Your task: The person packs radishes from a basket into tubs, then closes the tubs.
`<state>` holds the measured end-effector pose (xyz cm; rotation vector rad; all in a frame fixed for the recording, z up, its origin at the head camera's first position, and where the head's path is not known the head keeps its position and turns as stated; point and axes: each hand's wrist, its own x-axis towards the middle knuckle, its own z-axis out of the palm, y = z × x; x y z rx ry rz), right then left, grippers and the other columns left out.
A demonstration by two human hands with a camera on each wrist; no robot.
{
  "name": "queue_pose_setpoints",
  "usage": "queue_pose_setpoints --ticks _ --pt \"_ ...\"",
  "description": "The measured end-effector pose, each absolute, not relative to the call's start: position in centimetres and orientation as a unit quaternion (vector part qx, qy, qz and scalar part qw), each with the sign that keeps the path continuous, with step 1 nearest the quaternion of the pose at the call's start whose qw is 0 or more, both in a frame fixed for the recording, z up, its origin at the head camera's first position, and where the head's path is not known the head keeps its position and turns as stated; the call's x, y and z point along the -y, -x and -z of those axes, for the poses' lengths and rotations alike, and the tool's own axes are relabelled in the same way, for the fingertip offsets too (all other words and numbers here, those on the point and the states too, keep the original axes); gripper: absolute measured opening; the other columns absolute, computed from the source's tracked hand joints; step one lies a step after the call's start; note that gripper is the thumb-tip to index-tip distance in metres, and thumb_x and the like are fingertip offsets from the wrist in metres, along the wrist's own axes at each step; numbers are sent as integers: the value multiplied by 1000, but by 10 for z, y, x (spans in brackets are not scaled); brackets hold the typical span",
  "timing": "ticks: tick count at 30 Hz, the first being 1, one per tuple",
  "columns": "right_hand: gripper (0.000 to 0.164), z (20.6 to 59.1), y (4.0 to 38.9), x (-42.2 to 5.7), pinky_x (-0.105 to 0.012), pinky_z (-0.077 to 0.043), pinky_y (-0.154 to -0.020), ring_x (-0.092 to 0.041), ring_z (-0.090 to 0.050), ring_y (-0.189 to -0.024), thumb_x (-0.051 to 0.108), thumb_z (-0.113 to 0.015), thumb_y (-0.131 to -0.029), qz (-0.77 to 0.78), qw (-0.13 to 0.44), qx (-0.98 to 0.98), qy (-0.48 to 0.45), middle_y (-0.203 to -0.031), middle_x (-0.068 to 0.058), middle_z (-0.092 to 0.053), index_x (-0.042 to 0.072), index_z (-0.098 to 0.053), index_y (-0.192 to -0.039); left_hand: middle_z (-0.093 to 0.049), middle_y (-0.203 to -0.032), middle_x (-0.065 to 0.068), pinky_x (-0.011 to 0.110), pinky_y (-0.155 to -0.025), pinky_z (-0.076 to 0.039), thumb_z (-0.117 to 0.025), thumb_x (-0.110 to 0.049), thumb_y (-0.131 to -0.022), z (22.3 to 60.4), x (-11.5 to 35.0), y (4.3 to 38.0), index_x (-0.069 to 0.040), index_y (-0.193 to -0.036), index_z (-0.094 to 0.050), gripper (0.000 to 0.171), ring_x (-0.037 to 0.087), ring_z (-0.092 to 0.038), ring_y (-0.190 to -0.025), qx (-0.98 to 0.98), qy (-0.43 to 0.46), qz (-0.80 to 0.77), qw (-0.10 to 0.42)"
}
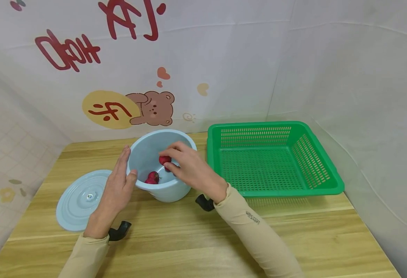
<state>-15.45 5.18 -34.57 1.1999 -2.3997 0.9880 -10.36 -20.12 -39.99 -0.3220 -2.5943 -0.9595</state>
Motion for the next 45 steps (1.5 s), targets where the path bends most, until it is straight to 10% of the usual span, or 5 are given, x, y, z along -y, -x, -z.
queue_pose_setpoints --ticks 23,37,45 --pt "35 346 139 -46 -41 -52 -104 -20 -56 -135 24 -68 -101 -338 167 832 -408 -144 -7 -62 7 -69 -132 2 -174 1 65 -123 -10 -41 -48 -109 389 215 91 -21 -167 2 78 29 -1 -160 924 81 336 163" --pt "36 342 97 -15 -24 -55 -89 -18 -56 -136 14 -69 -99 -488 164 738 -436 -146 -8 -61 6 -66 -134 -26 -169 14 70 -114 -26 -50 -35 -108 381 275 54 -17 -166 -23 67 42 -25 -153 922 41 327 202" --pt "36 345 81 11 -31 -42 -114 -19 -52 -140 9 -69 -98 -474 158 722 -479 -144 -11 -62 1 -65 -133 -22 -169 18 76 -108 -27 -49 -34 -109 385 313 35 -15 -167 -16 70 54 -28 -147 934 -2 316 169"
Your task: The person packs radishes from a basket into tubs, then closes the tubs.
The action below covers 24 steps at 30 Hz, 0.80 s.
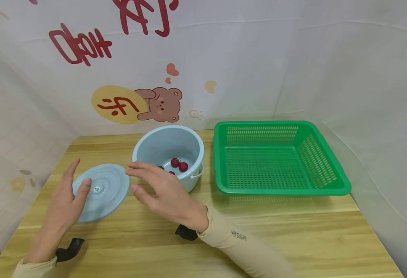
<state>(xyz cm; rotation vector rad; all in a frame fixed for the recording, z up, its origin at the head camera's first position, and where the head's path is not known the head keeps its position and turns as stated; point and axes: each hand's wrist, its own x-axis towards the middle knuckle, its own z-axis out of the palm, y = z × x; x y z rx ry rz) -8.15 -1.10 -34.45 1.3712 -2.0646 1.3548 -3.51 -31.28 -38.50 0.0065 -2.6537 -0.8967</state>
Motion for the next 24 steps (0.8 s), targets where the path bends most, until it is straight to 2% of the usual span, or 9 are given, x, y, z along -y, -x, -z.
queue_pose_setpoints --ticks 9,18,24 --pt "36 357 74 36 -22 -40 -113 -10 -53 -138 16 -63 -103 -443 127 731 -503 -146 -8 -59 4 -63 -137 -21 -168 26 76 -109 -23 -46 -32 -110 397 345 25 -11 -167 -13 70 59 -26 -145 942 -28 299 147" --pt "37 371 71 58 -22 -38 -114 -8 -48 -141 26 -58 -106 -458 48 750 -475 -149 -4 -57 7 -63 -138 -22 -165 31 75 -112 -21 -43 -32 -111 407 371 24 -3 -165 -16 67 59 -25 -145 953 -28 271 131" --pt "40 383 72 70 -20 -37 -113 -5 -46 -141 31 -53 -108 -413 33 782 -465 -152 2 -54 11 -62 -141 -22 -163 35 77 -109 -22 -42 -36 -111 410 381 26 1 -164 -16 69 61 -24 -144 959 -32 262 108"
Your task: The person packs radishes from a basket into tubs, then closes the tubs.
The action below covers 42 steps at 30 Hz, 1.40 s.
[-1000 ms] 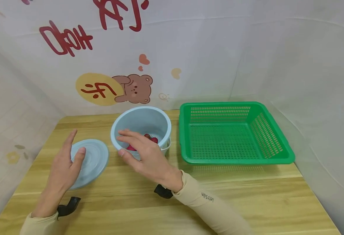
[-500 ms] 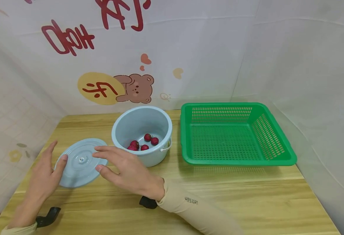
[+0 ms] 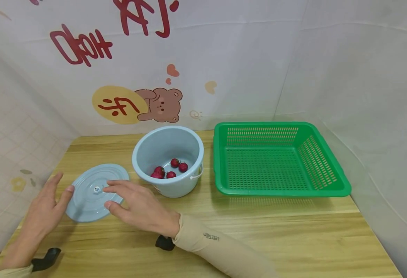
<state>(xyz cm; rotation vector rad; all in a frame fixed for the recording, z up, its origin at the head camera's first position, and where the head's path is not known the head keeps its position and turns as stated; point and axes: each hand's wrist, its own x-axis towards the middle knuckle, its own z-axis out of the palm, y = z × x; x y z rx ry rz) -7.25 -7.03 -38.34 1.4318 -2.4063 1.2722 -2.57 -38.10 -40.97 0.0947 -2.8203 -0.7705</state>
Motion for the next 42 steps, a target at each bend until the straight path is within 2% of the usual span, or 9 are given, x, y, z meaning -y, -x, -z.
queue_pose_setpoints --ticks 7,14,25,34,42 --pt "44 396 75 84 -22 -36 -115 -10 -47 -142 38 -46 -109 -409 -4 812 -417 -150 0 -56 12 -62 -141 -21 -161 38 77 -109 -22 -41 -39 -111 413 388 28 5 -162 -15 73 62 -23 -144 965 -36 250 70" --pt "47 410 79 98 -25 -36 -116 -12 -47 -142 41 -46 -109 -422 -43 824 -377 -150 0 -56 12 -59 -144 -27 -156 42 78 -104 -26 -41 -41 -111 415 393 32 9 -159 -21 73 64 -28 -139 971 -27 233 47" --pt "47 428 92 117 -24 -42 -111 -11 -53 -136 36 -54 -107 -449 -71 838 -303 -144 -4 -61 7 -59 -143 -33 -149 47 77 -103 -30 -42 -44 -110 423 404 40 17 -154 -27 76 66 -33 -134 976 -19 217 6" --pt "55 439 101 127 -24 -43 -110 -11 -54 -134 40 -58 -103 -440 -103 853 -260 -146 -4 -59 4 -56 -146 -28 -145 53 76 -104 -31 -35 -51 -110 424 415 50 25 -151 -19 88 70 -30 -131 975 -59 202 -70" --pt "61 445 106 133 -25 -44 -109 -13 -54 -133 38 -62 -102 -430 -124 865 -228 -146 -8 -59 0 -52 -149 -29 -143 54 75 -102 -35 -35 -54 -109 425 417 54 27 -149 -19 91 70 -33 -129 975 -71 192 -85"
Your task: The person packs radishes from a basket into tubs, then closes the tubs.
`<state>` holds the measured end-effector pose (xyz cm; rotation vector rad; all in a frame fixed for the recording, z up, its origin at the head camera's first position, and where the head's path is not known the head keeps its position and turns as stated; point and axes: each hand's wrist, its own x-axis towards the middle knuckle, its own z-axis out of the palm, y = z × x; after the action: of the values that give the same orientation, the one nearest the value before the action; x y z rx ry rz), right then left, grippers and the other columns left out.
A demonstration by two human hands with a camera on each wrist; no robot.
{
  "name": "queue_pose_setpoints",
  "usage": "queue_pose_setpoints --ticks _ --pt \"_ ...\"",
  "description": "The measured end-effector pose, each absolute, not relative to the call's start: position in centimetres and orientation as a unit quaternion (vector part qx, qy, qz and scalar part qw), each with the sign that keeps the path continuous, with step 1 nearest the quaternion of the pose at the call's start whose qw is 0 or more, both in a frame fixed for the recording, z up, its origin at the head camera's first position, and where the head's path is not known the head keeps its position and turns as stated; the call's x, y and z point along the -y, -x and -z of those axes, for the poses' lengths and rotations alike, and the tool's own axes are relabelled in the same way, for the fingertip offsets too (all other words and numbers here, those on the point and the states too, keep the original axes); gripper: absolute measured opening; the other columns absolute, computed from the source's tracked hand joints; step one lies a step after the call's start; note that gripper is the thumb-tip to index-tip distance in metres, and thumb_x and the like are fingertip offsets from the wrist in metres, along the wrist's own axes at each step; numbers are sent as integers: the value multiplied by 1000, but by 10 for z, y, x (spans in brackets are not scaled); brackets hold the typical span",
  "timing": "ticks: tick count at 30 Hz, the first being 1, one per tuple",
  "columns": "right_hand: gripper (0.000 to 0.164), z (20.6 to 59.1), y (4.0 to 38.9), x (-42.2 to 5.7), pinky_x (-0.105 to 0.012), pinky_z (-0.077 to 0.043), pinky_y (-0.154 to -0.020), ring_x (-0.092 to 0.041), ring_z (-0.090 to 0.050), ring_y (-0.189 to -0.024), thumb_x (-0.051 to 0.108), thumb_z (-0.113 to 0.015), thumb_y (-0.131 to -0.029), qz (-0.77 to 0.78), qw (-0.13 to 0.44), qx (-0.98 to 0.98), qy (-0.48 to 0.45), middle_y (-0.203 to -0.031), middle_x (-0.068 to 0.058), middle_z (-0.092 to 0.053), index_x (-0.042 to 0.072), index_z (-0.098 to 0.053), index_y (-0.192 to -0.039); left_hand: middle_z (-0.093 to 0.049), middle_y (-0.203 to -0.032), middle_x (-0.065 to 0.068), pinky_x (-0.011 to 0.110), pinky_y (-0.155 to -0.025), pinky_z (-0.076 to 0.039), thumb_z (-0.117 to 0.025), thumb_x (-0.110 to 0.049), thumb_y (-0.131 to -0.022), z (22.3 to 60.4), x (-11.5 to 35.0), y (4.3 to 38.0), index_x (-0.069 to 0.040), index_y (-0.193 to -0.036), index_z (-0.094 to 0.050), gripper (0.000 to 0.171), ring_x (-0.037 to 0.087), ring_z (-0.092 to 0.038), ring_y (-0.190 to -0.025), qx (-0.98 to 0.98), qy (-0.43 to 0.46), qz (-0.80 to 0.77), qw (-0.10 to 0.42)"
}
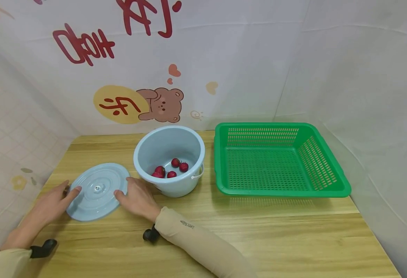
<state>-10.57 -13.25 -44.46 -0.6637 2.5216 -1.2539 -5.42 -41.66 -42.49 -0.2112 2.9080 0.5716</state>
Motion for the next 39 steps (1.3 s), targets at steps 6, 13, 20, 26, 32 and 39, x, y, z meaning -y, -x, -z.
queue_pose_setpoints --ticks 6,13,20,26,32,39 --pt "54 447 109 135 -20 -50 -96 -8 -63 -116 34 -62 -101 435 114 -860 241 -134 -5 -68 1 -57 -143 -32 -141 54 74 -101 -37 -35 -53 -109 426 417 57 29 -146 -25 91 69 -36 -127 -977 68 -181 86" --pt "43 460 113 142 -22 -52 -79 -5 -62 -94 31 -63 -99 420 93 -865 259 -115 3 -73 6 -65 -134 -33 -139 55 74 -101 -37 -34 -53 -109 427 419 58 30 -142 -30 89 70 -36 -126 -975 71 -190 93" --pt "49 446 107 137 -18 -50 -94 -5 -63 -112 24 -63 -101 546 163 -795 211 -127 -7 -72 -1 -58 -143 -35 -143 51 73 -101 -39 -29 -48 -111 424 422 60 28 -144 -31 83 67 -38 -130 -966 75 -228 97" --pt "43 448 108 138 -20 -53 -82 -5 -67 -97 14 -64 -100 623 207 -740 148 -113 -7 -75 -1 -59 -140 -41 -143 47 70 -100 -41 -27 -47 -111 420 424 56 22 -144 -41 78 64 -42 -130 -951 103 -275 94" --pt "45 449 106 142 -19 -54 -85 -5 -68 -101 9 -68 -97 616 194 -751 139 -126 -7 -72 1 -62 -141 -35 -147 46 72 -104 -36 -27 -47 -111 418 431 51 20 -147 -38 77 65 -34 -134 -945 136 -285 83" --pt "50 446 100 145 -16 -50 -87 -4 -62 -105 5 -70 -95 598 141 -771 167 -138 -7 -64 1 -60 -144 -39 -144 45 72 -102 -37 -33 -43 -111 418 435 43 21 -142 -44 72 65 -36 -132 -938 163 -305 35"
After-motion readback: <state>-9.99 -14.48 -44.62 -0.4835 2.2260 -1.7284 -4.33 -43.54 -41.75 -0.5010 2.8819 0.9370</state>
